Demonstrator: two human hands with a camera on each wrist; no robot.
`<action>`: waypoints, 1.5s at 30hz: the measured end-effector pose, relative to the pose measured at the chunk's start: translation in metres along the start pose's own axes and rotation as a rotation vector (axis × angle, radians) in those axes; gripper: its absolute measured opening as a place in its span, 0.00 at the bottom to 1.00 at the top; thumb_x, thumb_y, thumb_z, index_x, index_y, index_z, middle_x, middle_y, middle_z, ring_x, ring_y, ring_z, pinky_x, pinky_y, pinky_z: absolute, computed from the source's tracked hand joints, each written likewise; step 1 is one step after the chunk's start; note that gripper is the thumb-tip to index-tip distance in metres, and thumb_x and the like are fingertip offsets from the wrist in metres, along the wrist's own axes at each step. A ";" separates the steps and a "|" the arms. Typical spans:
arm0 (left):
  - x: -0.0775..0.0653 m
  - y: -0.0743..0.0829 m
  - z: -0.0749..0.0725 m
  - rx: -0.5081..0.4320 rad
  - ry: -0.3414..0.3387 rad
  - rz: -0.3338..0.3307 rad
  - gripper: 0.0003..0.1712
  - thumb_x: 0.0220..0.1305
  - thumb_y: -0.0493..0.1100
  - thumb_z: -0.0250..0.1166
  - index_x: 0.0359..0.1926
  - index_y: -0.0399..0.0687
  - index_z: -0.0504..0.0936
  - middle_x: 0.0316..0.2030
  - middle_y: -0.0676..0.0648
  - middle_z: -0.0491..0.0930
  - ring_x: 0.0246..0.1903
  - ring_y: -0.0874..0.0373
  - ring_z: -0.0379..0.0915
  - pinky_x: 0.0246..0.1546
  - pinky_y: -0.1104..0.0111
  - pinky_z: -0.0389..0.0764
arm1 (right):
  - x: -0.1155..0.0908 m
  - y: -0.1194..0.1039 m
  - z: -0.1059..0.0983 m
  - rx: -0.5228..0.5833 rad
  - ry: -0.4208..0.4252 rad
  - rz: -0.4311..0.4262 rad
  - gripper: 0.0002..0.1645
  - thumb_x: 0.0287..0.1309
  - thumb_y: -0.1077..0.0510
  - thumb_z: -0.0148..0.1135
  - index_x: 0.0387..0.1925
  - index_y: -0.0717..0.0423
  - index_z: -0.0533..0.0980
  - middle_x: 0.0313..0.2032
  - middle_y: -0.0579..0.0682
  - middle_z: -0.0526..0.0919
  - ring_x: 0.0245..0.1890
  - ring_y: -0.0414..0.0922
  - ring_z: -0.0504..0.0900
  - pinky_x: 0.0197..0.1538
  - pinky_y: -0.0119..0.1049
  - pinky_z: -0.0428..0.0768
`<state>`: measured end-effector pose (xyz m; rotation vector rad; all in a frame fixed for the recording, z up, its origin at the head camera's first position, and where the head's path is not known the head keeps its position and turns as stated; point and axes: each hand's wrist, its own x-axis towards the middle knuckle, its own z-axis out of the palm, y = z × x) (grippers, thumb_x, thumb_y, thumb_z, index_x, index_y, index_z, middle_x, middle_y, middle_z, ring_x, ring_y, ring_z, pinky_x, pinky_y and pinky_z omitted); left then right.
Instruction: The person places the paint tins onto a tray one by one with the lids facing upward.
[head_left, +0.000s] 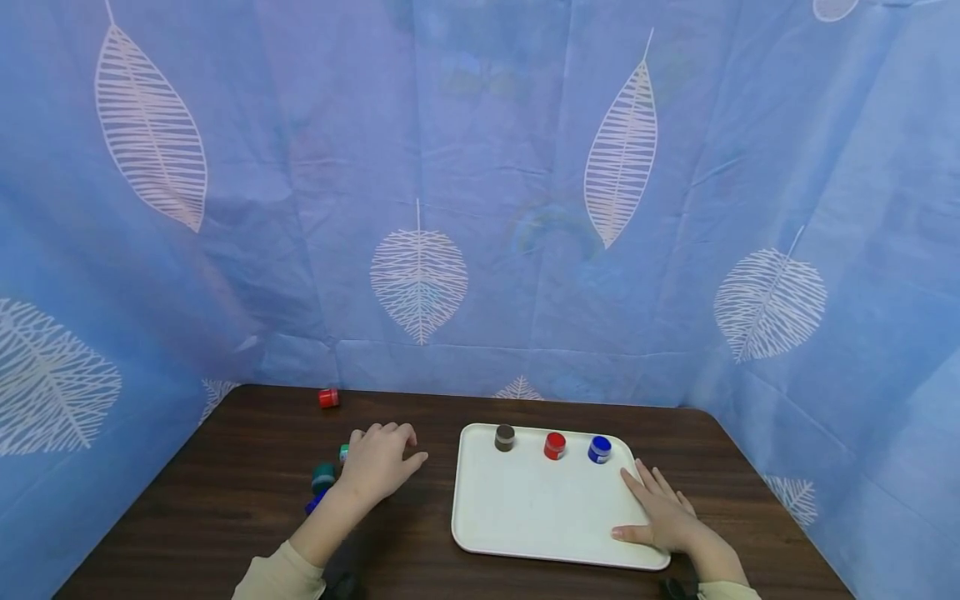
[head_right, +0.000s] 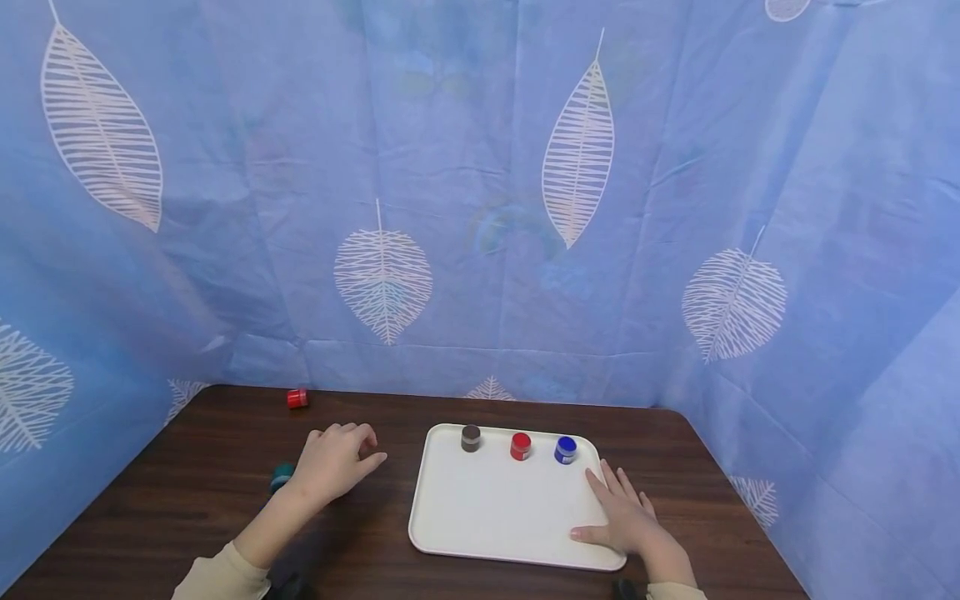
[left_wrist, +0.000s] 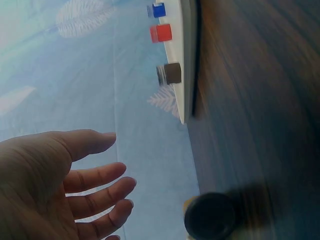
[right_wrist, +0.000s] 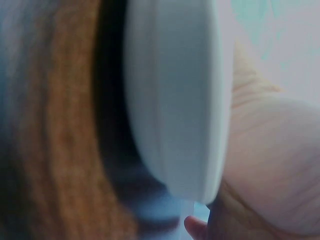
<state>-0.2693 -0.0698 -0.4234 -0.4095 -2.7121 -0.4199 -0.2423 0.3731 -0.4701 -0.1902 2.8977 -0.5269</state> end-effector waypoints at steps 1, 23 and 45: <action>0.000 -0.002 0.000 0.018 -0.002 0.002 0.14 0.54 0.56 0.72 0.30 0.53 0.80 0.26 0.53 0.81 0.29 0.54 0.73 0.35 0.54 0.71 | 0.000 0.000 0.000 0.001 0.000 0.002 0.64 0.47 0.31 0.68 0.73 0.63 0.53 0.73 0.72 0.41 0.71 0.75 0.41 0.59 0.81 0.43; -0.002 -0.020 0.002 0.293 -0.225 -0.131 0.27 0.54 0.62 0.70 0.39 0.42 0.82 0.34 0.43 0.82 0.36 0.46 0.71 0.43 0.48 0.68 | 0.003 0.003 0.000 -0.008 -0.009 -0.003 0.65 0.46 0.30 0.67 0.73 0.63 0.53 0.73 0.73 0.41 0.70 0.77 0.42 0.58 0.81 0.44; -0.001 -0.016 0.015 0.184 -0.213 -0.078 0.26 0.49 0.55 0.76 0.43 0.44 0.81 0.38 0.43 0.85 0.41 0.45 0.78 0.42 0.48 0.70 | 0.003 0.001 0.000 -0.009 0.001 -0.009 0.64 0.47 0.31 0.68 0.73 0.63 0.53 0.73 0.73 0.41 0.70 0.76 0.41 0.59 0.81 0.45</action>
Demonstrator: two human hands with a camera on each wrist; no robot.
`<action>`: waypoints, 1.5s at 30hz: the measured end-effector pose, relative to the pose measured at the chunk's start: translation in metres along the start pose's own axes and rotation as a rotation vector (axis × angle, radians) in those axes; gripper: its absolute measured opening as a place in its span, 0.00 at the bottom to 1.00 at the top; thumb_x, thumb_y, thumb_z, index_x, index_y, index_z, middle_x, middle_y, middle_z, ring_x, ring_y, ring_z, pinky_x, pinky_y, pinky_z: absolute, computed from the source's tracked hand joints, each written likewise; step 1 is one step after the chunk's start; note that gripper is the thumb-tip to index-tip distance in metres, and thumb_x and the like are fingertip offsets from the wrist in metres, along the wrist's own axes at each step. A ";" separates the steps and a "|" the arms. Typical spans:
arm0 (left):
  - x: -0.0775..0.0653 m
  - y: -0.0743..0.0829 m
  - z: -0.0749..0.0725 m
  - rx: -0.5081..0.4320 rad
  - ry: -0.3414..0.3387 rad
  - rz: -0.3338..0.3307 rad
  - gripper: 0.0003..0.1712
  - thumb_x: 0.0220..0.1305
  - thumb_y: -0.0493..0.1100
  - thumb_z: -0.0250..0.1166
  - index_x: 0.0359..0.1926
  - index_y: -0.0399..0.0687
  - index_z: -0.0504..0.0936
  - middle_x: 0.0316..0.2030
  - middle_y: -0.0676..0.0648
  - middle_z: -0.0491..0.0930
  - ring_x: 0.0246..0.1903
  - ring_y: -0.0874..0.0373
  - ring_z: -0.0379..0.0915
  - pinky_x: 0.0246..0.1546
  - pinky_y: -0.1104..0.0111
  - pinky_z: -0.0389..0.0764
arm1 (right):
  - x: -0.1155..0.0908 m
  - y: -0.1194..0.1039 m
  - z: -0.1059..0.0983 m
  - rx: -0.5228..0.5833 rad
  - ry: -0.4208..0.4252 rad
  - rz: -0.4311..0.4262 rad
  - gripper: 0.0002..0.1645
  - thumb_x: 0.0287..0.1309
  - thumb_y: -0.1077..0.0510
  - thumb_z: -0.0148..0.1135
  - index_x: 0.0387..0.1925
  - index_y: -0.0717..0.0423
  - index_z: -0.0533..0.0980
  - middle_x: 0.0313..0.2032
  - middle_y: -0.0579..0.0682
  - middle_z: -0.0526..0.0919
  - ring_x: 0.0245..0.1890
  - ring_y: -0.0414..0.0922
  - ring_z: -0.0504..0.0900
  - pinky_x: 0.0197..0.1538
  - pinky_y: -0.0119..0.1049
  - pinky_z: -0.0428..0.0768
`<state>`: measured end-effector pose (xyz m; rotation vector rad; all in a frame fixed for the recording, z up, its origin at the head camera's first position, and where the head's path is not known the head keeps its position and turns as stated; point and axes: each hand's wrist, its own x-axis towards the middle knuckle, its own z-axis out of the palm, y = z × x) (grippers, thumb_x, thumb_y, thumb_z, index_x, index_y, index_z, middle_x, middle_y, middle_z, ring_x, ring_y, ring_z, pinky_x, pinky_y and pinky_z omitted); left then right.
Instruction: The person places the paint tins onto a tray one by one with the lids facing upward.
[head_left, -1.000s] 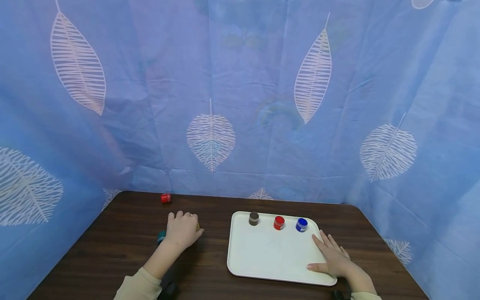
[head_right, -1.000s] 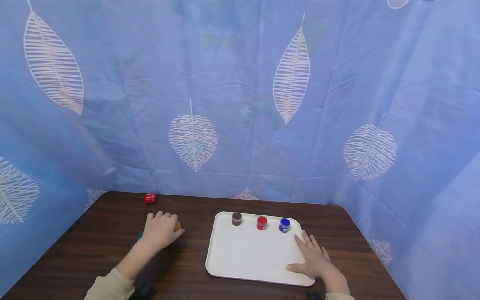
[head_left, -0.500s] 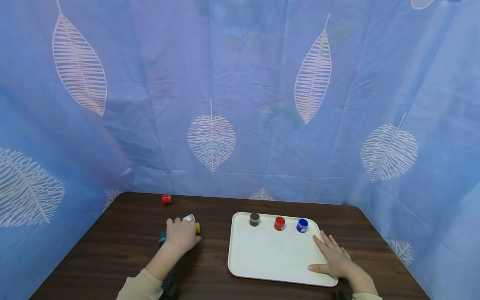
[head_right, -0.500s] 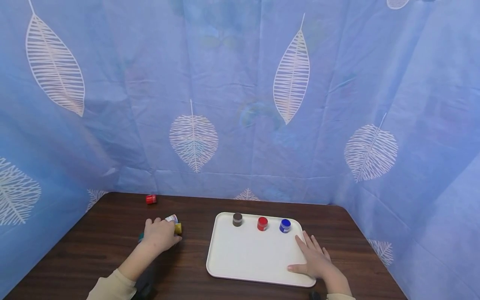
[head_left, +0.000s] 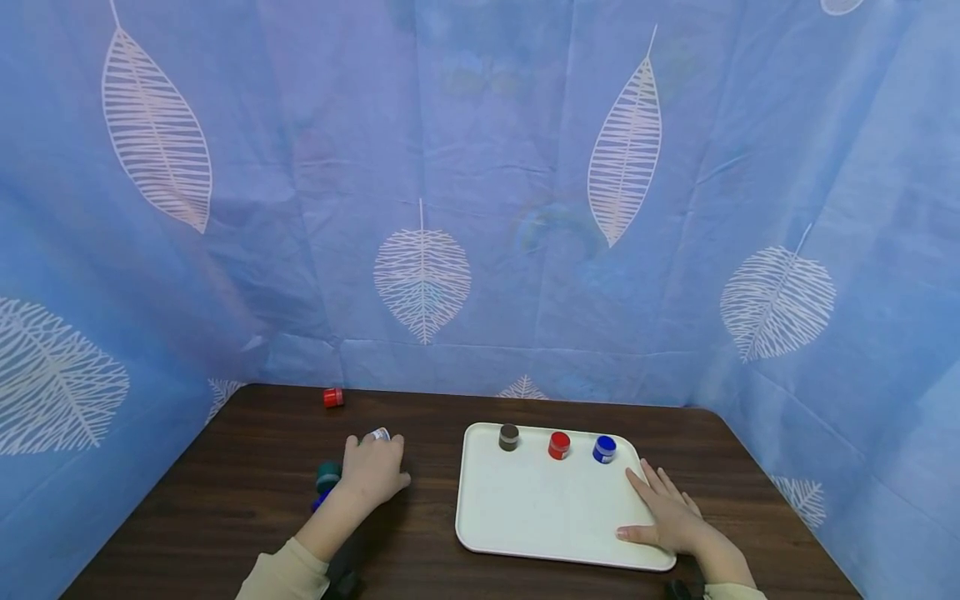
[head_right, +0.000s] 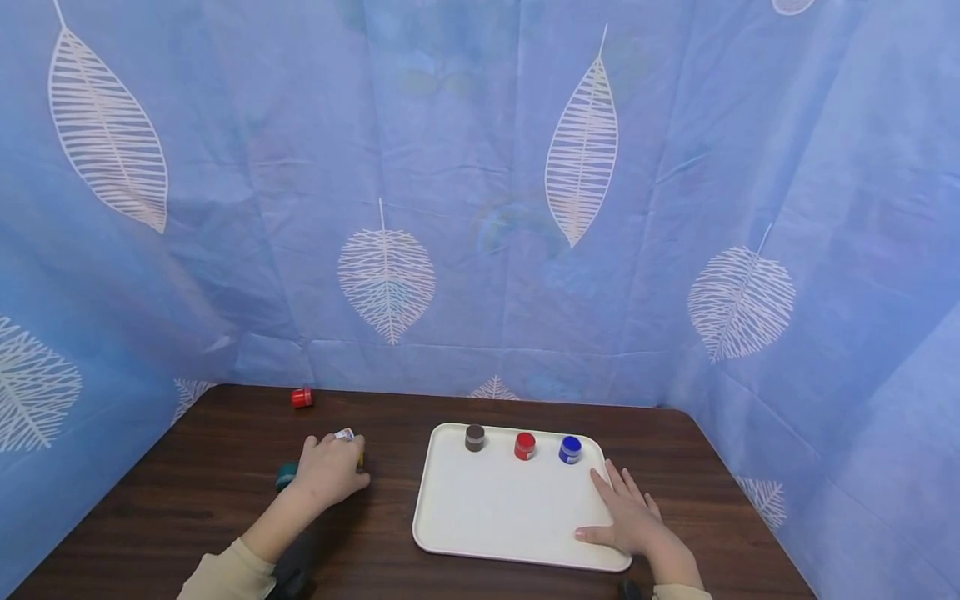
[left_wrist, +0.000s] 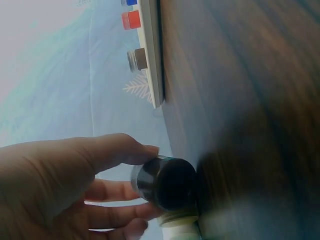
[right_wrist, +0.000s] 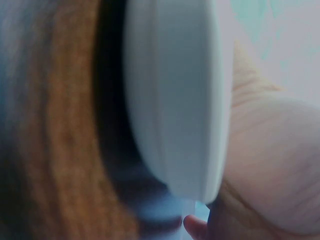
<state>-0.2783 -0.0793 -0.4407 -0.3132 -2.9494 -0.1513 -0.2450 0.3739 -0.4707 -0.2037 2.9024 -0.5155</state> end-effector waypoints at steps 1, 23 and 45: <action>0.000 0.001 0.000 0.003 0.010 0.005 0.27 0.49 0.55 0.75 0.44 0.43 0.80 0.38 0.43 0.85 0.42 0.45 0.78 0.42 0.48 0.70 | 0.000 -0.001 0.000 -0.006 0.000 0.003 0.63 0.47 0.32 0.68 0.73 0.62 0.53 0.73 0.73 0.41 0.70 0.76 0.41 0.59 0.81 0.45; 0.002 0.024 0.005 -0.079 0.310 0.157 0.15 0.54 0.53 0.71 0.36 0.54 0.76 0.31 0.53 0.81 0.30 0.56 0.70 0.40 0.54 0.71 | 0.000 -0.001 -0.002 -0.009 0.001 -0.001 0.63 0.47 0.32 0.69 0.73 0.63 0.53 0.73 0.73 0.41 0.70 0.76 0.41 0.59 0.81 0.45; 0.014 0.072 0.005 -0.123 0.299 0.239 0.15 0.56 0.54 0.69 0.39 0.55 0.77 0.32 0.54 0.80 0.30 0.59 0.69 0.36 0.59 0.66 | -0.001 0.001 0.000 0.005 0.009 -0.023 0.64 0.47 0.31 0.68 0.73 0.64 0.53 0.73 0.73 0.42 0.70 0.76 0.42 0.58 0.81 0.45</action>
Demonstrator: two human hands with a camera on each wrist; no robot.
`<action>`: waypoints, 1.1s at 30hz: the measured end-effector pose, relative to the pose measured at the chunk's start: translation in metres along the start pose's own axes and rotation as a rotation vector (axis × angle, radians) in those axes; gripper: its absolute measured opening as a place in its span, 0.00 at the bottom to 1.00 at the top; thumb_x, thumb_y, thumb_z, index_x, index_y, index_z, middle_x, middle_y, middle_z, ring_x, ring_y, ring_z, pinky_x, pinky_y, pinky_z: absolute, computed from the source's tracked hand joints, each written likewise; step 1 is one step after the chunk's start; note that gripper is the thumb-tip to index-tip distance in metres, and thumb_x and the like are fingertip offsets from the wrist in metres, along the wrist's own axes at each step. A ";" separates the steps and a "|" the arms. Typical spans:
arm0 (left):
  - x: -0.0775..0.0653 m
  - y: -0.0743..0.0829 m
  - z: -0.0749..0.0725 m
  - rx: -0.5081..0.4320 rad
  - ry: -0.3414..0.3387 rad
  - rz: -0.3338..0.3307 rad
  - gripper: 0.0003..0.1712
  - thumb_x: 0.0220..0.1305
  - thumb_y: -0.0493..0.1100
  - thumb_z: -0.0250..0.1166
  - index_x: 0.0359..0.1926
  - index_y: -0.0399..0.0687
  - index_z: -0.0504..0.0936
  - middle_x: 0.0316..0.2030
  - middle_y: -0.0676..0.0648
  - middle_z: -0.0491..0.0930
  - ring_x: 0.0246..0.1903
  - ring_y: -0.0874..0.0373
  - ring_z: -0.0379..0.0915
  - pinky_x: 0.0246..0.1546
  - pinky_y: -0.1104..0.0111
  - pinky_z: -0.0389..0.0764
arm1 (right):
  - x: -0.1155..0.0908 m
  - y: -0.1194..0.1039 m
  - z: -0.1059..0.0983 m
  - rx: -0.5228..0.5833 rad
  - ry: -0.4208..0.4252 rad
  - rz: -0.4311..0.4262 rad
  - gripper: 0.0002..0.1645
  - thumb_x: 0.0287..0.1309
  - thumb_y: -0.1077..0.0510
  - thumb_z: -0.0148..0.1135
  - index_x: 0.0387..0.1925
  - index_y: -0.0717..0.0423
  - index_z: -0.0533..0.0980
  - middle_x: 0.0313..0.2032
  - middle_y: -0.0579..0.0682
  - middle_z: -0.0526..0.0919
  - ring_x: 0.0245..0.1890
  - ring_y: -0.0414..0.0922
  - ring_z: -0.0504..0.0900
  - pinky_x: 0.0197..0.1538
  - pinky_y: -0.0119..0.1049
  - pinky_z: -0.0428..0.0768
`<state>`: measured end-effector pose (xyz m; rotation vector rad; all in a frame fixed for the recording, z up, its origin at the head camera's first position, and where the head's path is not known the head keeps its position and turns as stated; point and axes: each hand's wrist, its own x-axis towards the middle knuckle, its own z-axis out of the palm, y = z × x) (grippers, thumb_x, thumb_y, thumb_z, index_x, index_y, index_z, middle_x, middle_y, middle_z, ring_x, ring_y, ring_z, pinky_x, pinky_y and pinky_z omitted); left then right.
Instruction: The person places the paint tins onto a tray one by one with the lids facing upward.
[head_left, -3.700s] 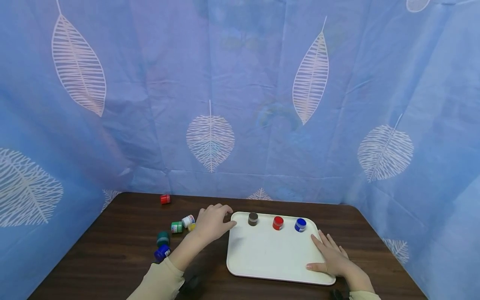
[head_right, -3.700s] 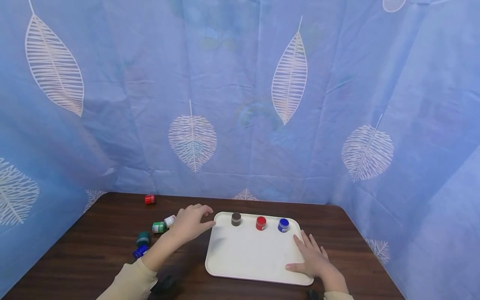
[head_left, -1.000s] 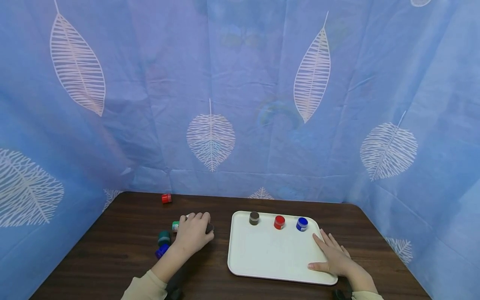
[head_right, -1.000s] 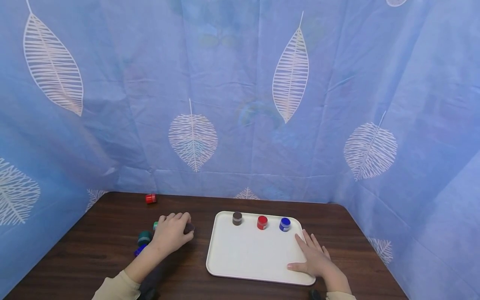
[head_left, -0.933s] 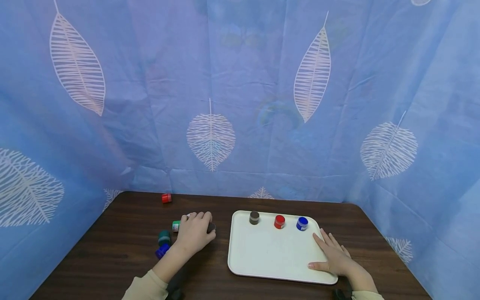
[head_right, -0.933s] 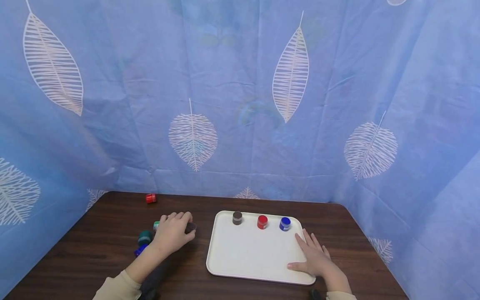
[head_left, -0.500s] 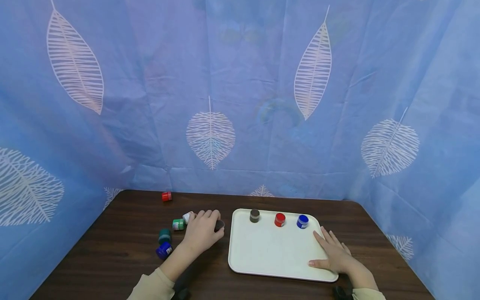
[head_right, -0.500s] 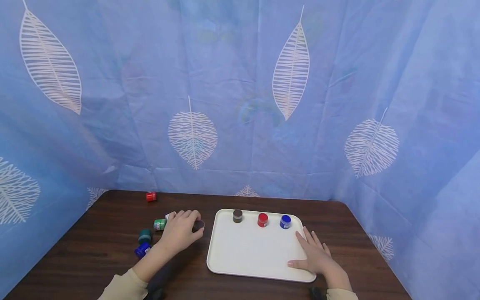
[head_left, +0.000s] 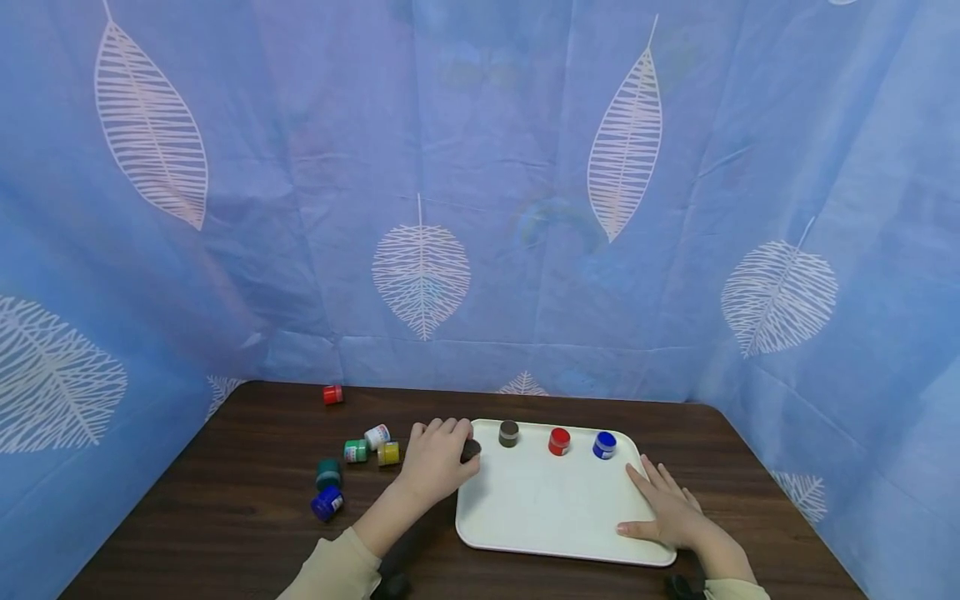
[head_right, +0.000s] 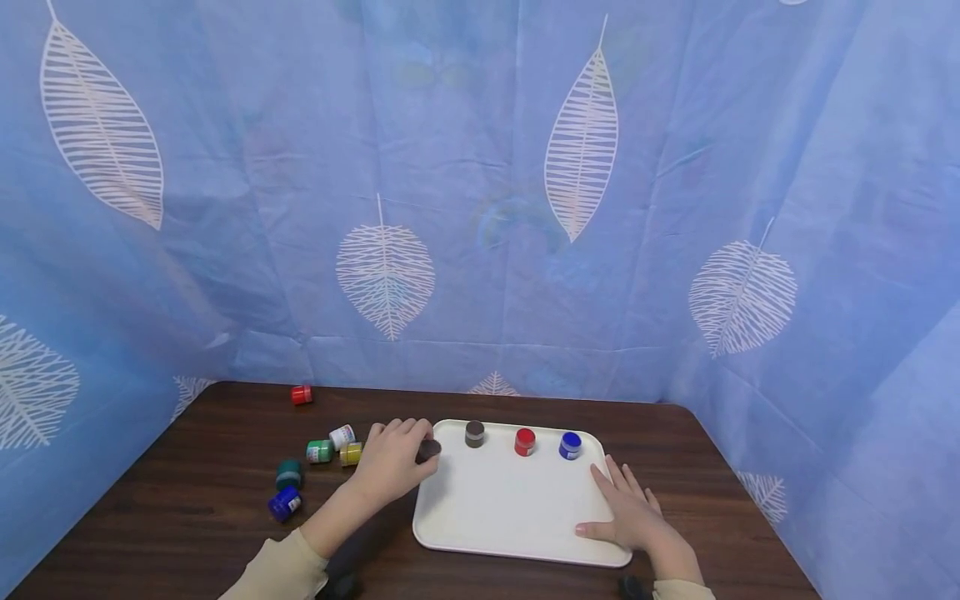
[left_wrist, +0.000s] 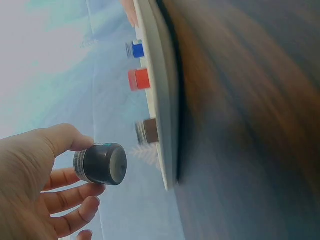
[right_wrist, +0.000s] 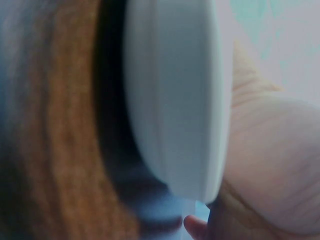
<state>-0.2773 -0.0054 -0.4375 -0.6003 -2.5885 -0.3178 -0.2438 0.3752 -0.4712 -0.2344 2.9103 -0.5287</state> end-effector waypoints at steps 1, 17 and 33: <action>0.002 0.003 0.001 -0.005 -0.002 0.002 0.14 0.56 0.54 0.69 0.39 0.55 0.77 0.31 0.55 0.80 0.30 0.59 0.68 0.36 0.60 0.66 | 0.001 0.001 0.001 0.004 0.000 0.003 0.64 0.46 0.31 0.68 0.73 0.63 0.53 0.73 0.72 0.42 0.70 0.76 0.42 0.59 0.81 0.44; 0.025 0.047 0.014 -0.053 0.010 0.061 0.13 0.57 0.55 0.68 0.39 0.58 0.77 0.32 0.57 0.80 0.30 0.61 0.68 0.35 0.63 0.64 | 0.001 0.000 0.001 -0.016 0.008 0.011 0.65 0.46 0.31 0.68 0.73 0.64 0.53 0.73 0.73 0.42 0.70 0.76 0.43 0.59 0.81 0.45; 0.046 0.088 0.027 -0.115 -0.007 0.086 0.13 0.56 0.56 0.68 0.38 0.58 0.78 0.30 0.59 0.79 0.29 0.64 0.70 0.33 0.67 0.66 | -0.001 -0.003 0.001 -0.003 0.007 0.012 0.63 0.47 0.33 0.69 0.73 0.63 0.54 0.73 0.73 0.41 0.70 0.77 0.41 0.59 0.81 0.45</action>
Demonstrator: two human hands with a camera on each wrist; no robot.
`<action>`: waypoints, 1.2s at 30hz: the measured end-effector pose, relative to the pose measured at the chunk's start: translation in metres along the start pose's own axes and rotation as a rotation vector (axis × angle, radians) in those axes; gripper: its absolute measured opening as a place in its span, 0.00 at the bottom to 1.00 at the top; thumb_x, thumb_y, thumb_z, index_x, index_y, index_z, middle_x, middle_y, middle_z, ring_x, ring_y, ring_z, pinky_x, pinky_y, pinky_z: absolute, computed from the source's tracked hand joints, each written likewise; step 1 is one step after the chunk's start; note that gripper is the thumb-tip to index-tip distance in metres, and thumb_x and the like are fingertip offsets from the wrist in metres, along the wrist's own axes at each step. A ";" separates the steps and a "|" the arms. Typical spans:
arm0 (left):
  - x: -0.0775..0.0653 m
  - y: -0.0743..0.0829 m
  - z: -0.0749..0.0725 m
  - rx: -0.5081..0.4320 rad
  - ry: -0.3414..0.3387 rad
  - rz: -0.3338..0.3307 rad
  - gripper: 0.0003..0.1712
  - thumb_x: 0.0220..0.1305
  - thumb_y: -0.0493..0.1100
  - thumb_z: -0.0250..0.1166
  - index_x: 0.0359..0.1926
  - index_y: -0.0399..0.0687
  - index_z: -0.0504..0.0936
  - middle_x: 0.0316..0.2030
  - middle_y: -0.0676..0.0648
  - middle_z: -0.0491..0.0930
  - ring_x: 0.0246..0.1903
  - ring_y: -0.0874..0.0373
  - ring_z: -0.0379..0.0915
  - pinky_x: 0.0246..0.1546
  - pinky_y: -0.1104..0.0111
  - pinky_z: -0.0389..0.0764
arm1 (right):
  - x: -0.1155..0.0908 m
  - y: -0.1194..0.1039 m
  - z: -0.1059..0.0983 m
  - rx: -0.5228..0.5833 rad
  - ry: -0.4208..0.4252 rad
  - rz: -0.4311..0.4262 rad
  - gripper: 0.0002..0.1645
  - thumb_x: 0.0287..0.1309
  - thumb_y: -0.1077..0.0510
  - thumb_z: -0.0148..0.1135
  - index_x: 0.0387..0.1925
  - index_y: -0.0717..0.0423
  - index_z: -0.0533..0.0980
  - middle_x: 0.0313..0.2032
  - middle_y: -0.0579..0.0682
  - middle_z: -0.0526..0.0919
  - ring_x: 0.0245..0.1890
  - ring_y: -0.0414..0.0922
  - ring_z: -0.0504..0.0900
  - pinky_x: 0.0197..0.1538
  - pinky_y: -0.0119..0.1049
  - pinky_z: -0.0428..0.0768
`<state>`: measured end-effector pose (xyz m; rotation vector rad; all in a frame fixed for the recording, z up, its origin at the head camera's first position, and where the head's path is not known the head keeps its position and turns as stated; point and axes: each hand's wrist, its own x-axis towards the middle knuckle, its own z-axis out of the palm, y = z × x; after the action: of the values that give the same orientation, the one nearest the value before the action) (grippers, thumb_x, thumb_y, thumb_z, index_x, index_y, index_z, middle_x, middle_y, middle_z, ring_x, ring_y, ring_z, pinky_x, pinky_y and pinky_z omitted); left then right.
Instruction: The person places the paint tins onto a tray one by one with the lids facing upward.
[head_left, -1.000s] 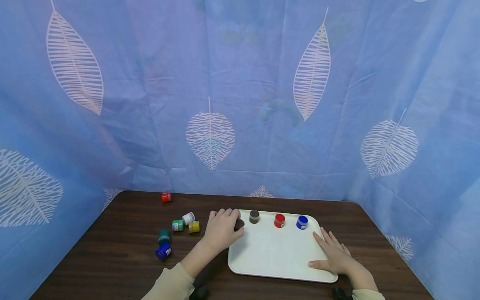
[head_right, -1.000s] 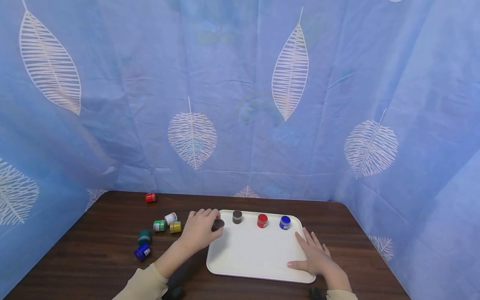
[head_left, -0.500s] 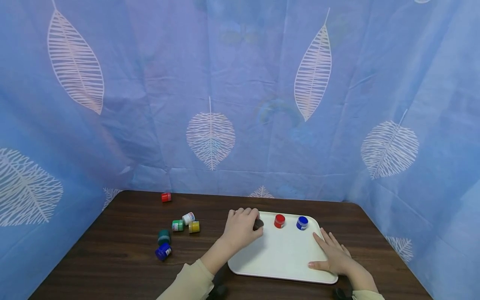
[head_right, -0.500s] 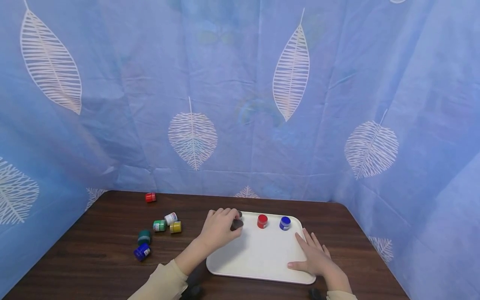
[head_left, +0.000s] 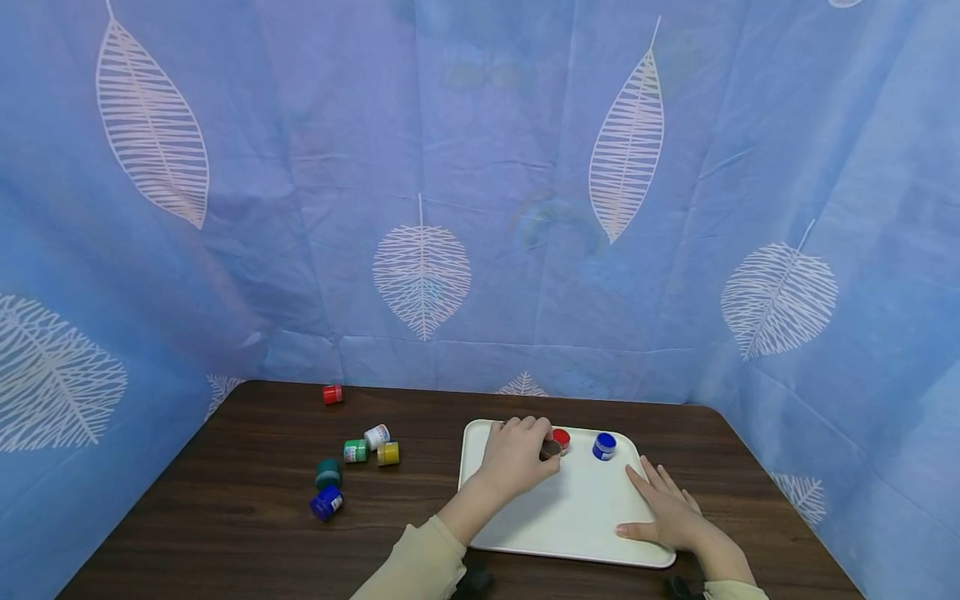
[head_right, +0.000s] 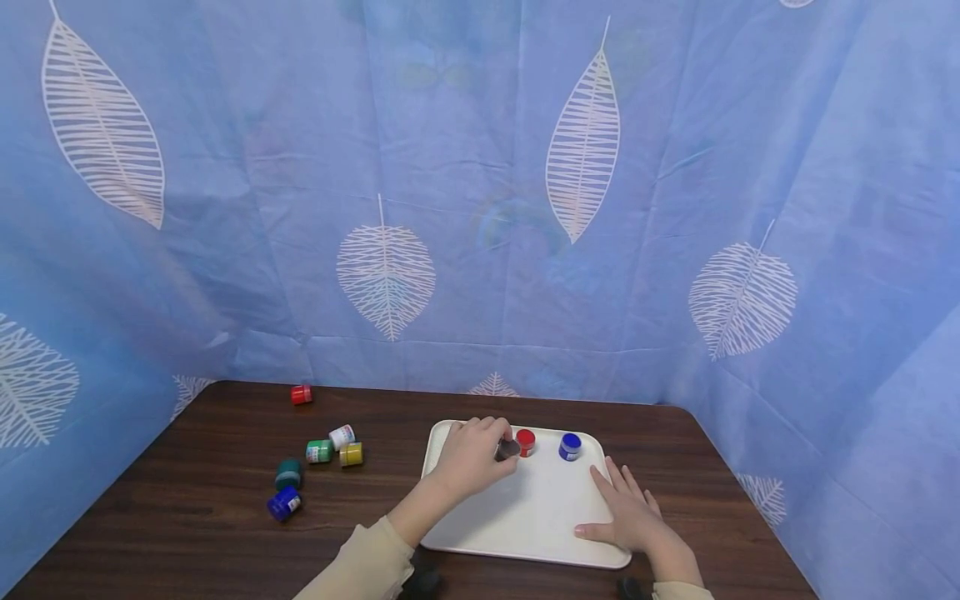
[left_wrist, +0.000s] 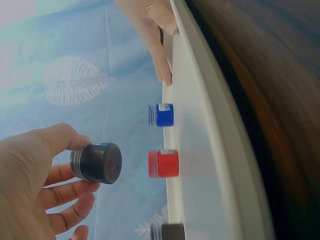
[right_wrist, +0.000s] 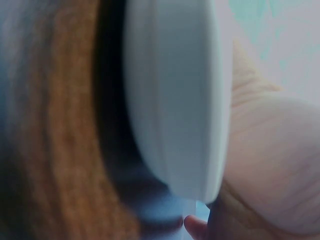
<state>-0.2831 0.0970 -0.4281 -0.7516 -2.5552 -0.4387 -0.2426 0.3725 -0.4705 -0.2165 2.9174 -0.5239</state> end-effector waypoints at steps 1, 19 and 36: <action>0.001 0.002 0.001 -0.001 -0.001 -0.001 0.13 0.56 0.56 0.68 0.38 0.59 0.78 0.31 0.59 0.80 0.29 0.64 0.70 0.33 0.67 0.67 | 0.000 0.000 0.000 0.003 0.000 0.003 0.63 0.47 0.33 0.69 0.73 0.63 0.54 0.73 0.72 0.41 0.70 0.76 0.40 0.59 0.81 0.44; 0.014 0.035 0.028 -0.067 0.022 -0.058 0.12 0.56 0.57 0.68 0.38 0.63 0.78 0.31 0.62 0.79 0.30 0.66 0.73 0.29 0.71 0.63 | 0.003 0.004 0.000 -0.010 -0.010 0.003 0.64 0.46 0.30 0.68 0.73 0.62 0.53 0.73 0.72 0.41 0.70 0.76 0.42 0.59 0.81 0.44; 0.020 0.059 0.060 -0.187 0.016 -0.166 0.14 0.53 0.58 0.72 0.39 0.63 0.83 0.33 0.64 0.84 0.32 0.70 0.77 0.29 0.72 0.68 | 0.002 0.004 0.001 -0.004 0.005 -0.009 0.64 0.46 0.30 0.68 0.73 0.63 0.54 0.73 0.72 0.42 0.70 0.76 0.43 0.58 0.81 0.45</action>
<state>-0.2835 0.1772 -0.4594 -0.5971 -2.5973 -0.7428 -0.2449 0.3757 -0.4731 -0.2294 2.9240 -0.5205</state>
